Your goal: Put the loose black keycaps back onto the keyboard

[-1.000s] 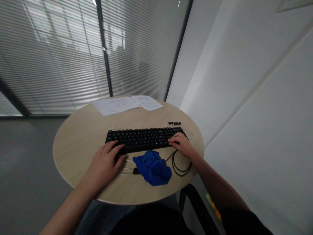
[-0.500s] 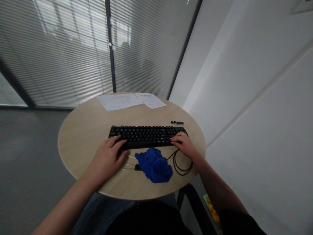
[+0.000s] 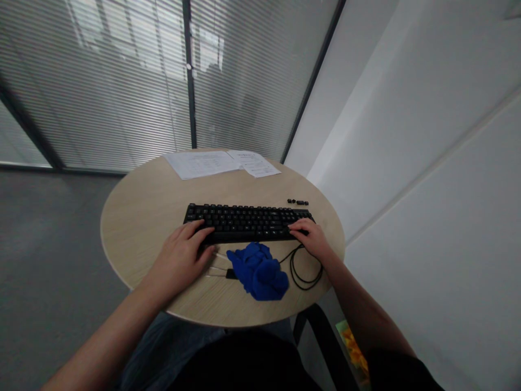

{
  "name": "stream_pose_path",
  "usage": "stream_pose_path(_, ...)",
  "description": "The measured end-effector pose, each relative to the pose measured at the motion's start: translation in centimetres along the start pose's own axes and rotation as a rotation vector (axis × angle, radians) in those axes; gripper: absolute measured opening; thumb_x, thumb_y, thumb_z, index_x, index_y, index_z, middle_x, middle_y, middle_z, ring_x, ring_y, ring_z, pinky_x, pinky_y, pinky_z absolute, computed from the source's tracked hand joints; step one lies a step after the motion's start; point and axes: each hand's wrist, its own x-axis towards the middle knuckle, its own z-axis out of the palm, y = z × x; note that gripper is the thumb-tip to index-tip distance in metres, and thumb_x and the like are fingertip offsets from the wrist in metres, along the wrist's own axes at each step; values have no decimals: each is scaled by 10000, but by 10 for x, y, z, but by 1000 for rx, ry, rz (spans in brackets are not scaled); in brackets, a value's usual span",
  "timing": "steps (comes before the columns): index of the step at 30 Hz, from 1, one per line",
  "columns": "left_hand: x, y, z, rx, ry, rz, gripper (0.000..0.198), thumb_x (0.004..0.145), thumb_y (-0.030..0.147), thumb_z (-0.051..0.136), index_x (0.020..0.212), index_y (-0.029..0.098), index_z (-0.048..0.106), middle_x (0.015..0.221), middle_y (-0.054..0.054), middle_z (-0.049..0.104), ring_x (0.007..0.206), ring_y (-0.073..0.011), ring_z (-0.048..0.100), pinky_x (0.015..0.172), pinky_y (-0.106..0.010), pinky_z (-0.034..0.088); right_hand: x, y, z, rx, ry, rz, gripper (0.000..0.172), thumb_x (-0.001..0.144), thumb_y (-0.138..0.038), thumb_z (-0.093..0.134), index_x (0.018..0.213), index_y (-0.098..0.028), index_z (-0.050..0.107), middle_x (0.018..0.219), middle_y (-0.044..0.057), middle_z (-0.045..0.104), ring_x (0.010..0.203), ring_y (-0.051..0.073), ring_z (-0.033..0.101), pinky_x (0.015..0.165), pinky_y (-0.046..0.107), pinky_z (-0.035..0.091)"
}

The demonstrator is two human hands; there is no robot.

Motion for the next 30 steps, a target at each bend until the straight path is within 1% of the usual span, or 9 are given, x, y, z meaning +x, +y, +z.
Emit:
stream_pose_path(4,0,0,1,1,-4,1,548,946,487,458,1303,129,669,1411,-210,579,1283,-378,561,1106,-550,451,1,-2,0,-34,-36,-36,80,896,-239,738,934,-289,788,980,38,785,1050,256,659,946,456,530)
stream_pose_path(9,1,0,0,-9,-7,2,538,942,476,463,1298,129,670,1418,-206,576,1288,-371,557,1125,-542,437,2,-8,-3,-95,-81,-76,52,895,-239,748,890,-286,770,989,19,795,962,243,669,1035,529,456)
stream_pose_path(13,1,2,-1,-23,-10,-9,531,940,481,459,1282,137,673,1421,-204,579,1284,-374,559,1118,-553,443,3,-10,-6,-111,-114,-78,46,900,-252,741,867,-277,763,986,29,801,917,241,675,977,513,483)
stream_pose_path(15,1,2,-1,-30,-12,-15,529,939,485,459,1283,143,671,1425,-198,579,1289,-374,556,1119,-561,439,4,-10,-7,-127,-140,-81,43,904,-257,733,884,-279,764,1002,31,801,932,242,676,1006,524,467)
stream_pose_path(18,1,2,-1,-38,-13,-13,535,939,487,460,1286,138,669,1425,-200,577,1297,-372,551,1126,-556,431,3,-9,-9,-154,-163,-77,52,910,-256,723,906,-286,766,1021,25,799,1034,256,668,1112,573,382)
stream_pose_path(22,1,2,-1,-42,-16,-22,543,938,496,467,1294,139,668,1434,-201,570,1305,-376,547,1126,-554,429,3,-9,-9,-157,-179,-49,69,907,-235,714,903,-285,761,1066,29,794,1275,297,594,1158,632,313)
stream_pose_path(24,1,3,-2,-36,-19,-23,541,939,491,463,1292,137,669,1432,-202,571,1308,-376,546,1128,-555,427,3,-8,-9,-155,-188,-36,70,900,-230,715,886,-281,761,1189,45,764,1376,314,524,1168,658,292)
stream_pose_path(27,1,3,-2,-41,-18,-16,540,939,489,457,1287,137,672,1424,-204,580,1305,-378,551,1122,-563,432,4,-10,-9,-146,-193,-10,52,878,-237,732,847,-265,763,1407,71,648,1478,328,406,1171,672,298)
stream_pose_path(30,2,1,-1,-49,0,-14,536,931,490,464,1282,146,678,1421,-200,587,1296,-383,559,1111,-574,441,2,-14,-9,-130,-181,-2,46,871,-240,739,837,-253,768,1488,81,577,1515,328,344,1184,665,298)
